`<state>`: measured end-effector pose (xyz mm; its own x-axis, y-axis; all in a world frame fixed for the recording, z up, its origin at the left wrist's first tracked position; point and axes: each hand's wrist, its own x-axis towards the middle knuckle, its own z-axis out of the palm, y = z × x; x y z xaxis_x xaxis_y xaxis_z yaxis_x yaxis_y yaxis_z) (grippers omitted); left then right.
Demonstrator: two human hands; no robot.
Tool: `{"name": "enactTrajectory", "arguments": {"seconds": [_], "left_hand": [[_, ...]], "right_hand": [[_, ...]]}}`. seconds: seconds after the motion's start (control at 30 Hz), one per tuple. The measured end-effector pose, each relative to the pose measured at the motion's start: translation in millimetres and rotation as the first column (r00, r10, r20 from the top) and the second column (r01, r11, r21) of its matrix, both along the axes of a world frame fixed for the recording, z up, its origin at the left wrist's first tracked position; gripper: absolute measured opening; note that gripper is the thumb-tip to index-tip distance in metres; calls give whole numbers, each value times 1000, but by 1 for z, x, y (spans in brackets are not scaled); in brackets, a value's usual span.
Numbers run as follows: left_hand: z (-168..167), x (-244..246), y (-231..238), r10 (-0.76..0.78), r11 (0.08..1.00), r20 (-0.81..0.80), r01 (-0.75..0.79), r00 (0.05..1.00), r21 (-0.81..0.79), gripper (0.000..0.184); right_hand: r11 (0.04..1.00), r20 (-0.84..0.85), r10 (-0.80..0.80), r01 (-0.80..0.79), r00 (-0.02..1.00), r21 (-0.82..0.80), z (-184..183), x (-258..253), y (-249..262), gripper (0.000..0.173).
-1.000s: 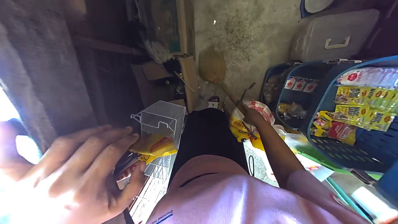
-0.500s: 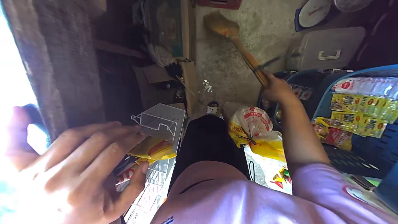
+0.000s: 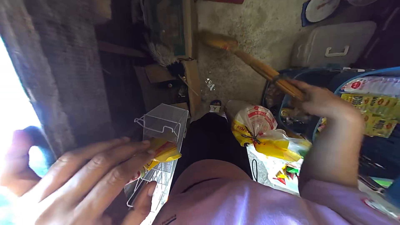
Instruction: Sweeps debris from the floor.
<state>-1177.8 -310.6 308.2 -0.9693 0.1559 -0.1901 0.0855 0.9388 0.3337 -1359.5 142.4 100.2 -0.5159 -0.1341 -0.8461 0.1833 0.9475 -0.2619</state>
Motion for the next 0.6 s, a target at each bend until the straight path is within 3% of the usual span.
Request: {"name": "enactTrajectory", "arguments": {"seconds": [0.17,0.3,0.43,0.6], "left_hand": [[-3,0,-3,-23,999,-9,23,1000,42,41],[-12,4,-9,-49,996,-59,53,997,73,44],[-13,-3,-14,-108,989,-45,112,993,93,49],[-24,-13,-29,-205,955,-190,238,960,175,44]], "right_hand": [[993,34,-120,121,992,-4,-132,-25,-87,83],[1000,139,-11,11,990,1,-184,44,-122,83],[986,249,156,-165,956,14,-165,123,-90,81],[968,175,246,-250,953,4,-87,163,-5,82]]}}
